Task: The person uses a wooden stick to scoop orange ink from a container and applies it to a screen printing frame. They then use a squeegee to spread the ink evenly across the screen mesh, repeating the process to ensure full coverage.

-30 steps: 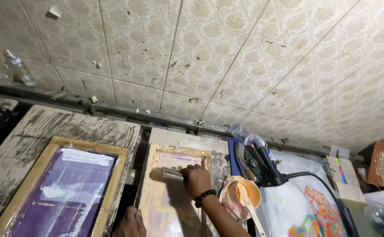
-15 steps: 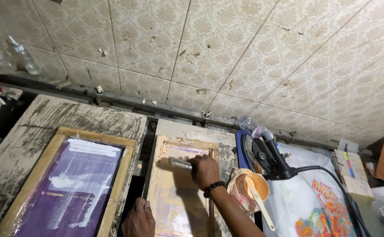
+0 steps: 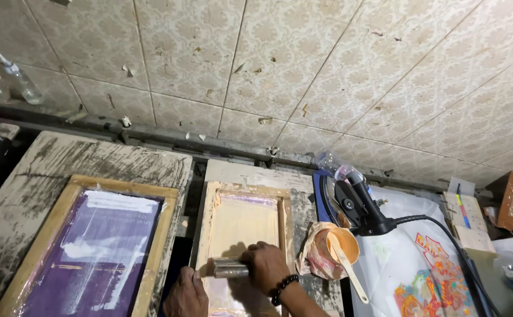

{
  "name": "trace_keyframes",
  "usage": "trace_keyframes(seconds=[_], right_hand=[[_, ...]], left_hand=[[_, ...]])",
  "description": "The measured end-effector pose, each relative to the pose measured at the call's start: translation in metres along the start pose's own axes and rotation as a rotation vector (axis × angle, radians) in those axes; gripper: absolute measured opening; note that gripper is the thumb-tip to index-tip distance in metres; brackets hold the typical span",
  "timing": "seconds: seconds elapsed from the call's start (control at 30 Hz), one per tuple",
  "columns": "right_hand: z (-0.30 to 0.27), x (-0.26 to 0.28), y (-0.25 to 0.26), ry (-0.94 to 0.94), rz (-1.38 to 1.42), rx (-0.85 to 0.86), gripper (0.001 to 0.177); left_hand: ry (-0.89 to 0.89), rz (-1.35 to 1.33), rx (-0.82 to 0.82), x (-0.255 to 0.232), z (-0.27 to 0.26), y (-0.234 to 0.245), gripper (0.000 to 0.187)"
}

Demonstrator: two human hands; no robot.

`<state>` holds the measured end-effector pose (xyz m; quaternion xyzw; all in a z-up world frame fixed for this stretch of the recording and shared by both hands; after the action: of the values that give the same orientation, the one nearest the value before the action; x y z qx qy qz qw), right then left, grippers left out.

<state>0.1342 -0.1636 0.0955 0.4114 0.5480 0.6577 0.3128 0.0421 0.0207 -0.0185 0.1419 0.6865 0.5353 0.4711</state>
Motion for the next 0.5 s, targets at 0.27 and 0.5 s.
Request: trace_keyframes(seconds=[0.27,0.5], right_hand=[[0.046,-0.022,0.004,-0.022,-0.107,-0.338,0.024],[-0.004,-0.005,-0.013,0.042,-0.008,-0.345,0.024]], left_hand=[[-0.018,0.001,0.040,0.001,-0.006,0.004,0.028],[0.020,0.024,0.107,0.003,0.005,-0.004,0.029]])
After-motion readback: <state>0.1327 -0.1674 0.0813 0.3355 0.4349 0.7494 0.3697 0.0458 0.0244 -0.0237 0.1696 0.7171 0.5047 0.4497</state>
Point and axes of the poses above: each hand's wrist, its own z-axis towards the middle knuckle, its own y-axis out of the back of the hand, x = y × z, the point moved 5 cm from there along z, towards the middle knuckle, and after that the axes turned 13 degrees about -x, right-handed, at the moved point
